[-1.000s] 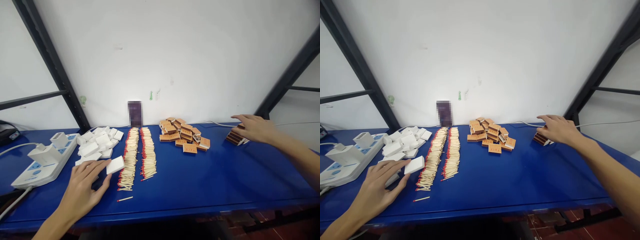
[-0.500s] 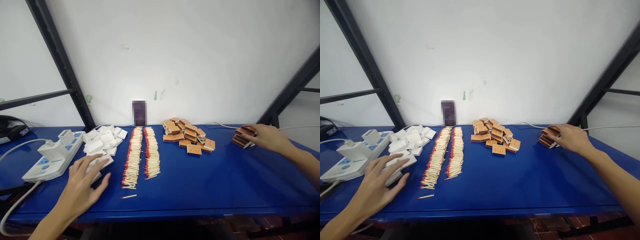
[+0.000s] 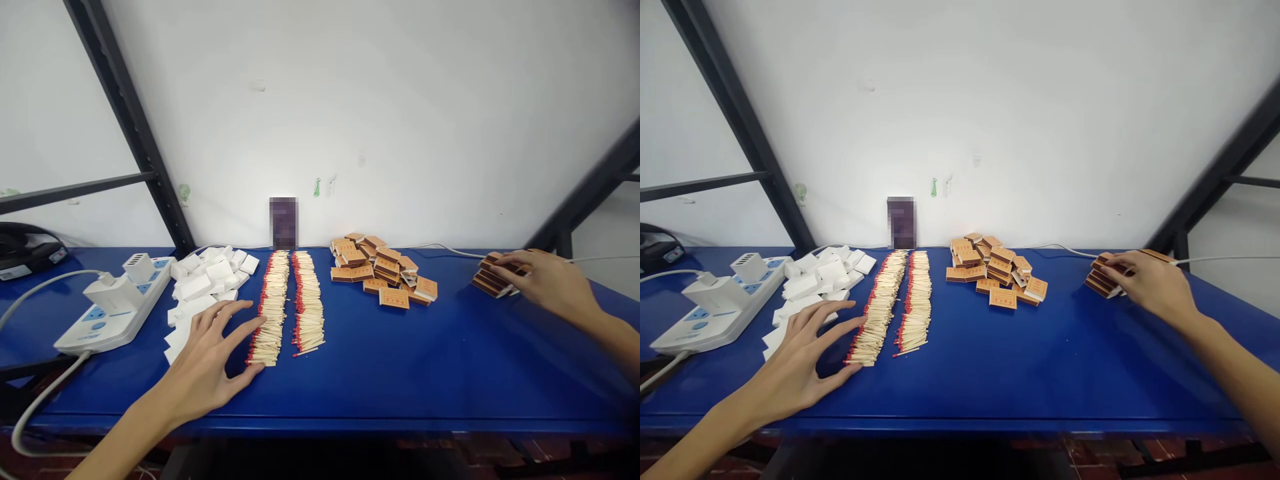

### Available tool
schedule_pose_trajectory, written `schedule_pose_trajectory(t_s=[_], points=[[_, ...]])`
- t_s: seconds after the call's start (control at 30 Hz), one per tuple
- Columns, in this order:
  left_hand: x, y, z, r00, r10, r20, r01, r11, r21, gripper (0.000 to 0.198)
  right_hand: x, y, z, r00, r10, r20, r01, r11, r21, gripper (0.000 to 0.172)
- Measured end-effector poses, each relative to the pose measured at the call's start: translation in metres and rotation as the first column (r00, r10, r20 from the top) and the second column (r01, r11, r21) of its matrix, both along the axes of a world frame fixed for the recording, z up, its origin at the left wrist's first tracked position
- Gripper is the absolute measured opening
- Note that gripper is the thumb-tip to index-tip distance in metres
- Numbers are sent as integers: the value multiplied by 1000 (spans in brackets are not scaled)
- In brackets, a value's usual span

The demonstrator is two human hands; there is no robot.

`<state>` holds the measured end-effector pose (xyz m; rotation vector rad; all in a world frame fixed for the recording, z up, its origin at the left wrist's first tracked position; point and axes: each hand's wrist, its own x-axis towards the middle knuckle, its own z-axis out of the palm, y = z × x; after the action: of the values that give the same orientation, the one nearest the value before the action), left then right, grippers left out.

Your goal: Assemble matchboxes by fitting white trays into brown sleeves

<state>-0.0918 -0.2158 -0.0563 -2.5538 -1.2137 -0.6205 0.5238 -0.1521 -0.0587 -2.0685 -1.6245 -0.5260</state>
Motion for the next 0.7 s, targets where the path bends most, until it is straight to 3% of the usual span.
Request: schedule_pose_trajectory(t_s=[0.3, 0.4, 0.47, 0.5, 0.53, 0.6, 0.63, 0.7], points=[[-6, 4, -2, 1000, 5, 25, -5, 1000, -26, 47, -20, -7, 12, 954, -69, -292, 104, 989, 107, 20], [-7, 3, 1, 997, -14, 71, 17, 999, -36, 47, -46, -12, 19, 939, -30, -342, 133, 950, 282, 22], [-4, 6, 6, 992, -36, 123, 41, 998, -41, 43, -75, -14, 26, 898, 95, -429, 94, 912, 399, 23], [-1, 9, 9, 987, -48, 151, 56, 997, -51, 41, -93, -15, 30, 828, 193, -527, 65, 900, 431, 24], [3, 14, 13, 981, -63, 181, 76, 995, -64, 39, -113, -15, 34, 684, 307, -662, 7, 904, 427, 25], [16, 27, 23, 964, -100, 245, 126, 988, -90, 36, -155, -16, 43, 244, 390, -888, -197, 916, 349, 23], [24, 35, 29, 953, -125, 277, 157, 983, -97, 35, -177, -15, 47, 103, 355, -929, -299, 902, 312, 23], [42, 52, 41, 927, -189, 324, 230, 969, -95, 36, -217, -15, 53, 15, 311, -950, -483, 834, 266, 23]])
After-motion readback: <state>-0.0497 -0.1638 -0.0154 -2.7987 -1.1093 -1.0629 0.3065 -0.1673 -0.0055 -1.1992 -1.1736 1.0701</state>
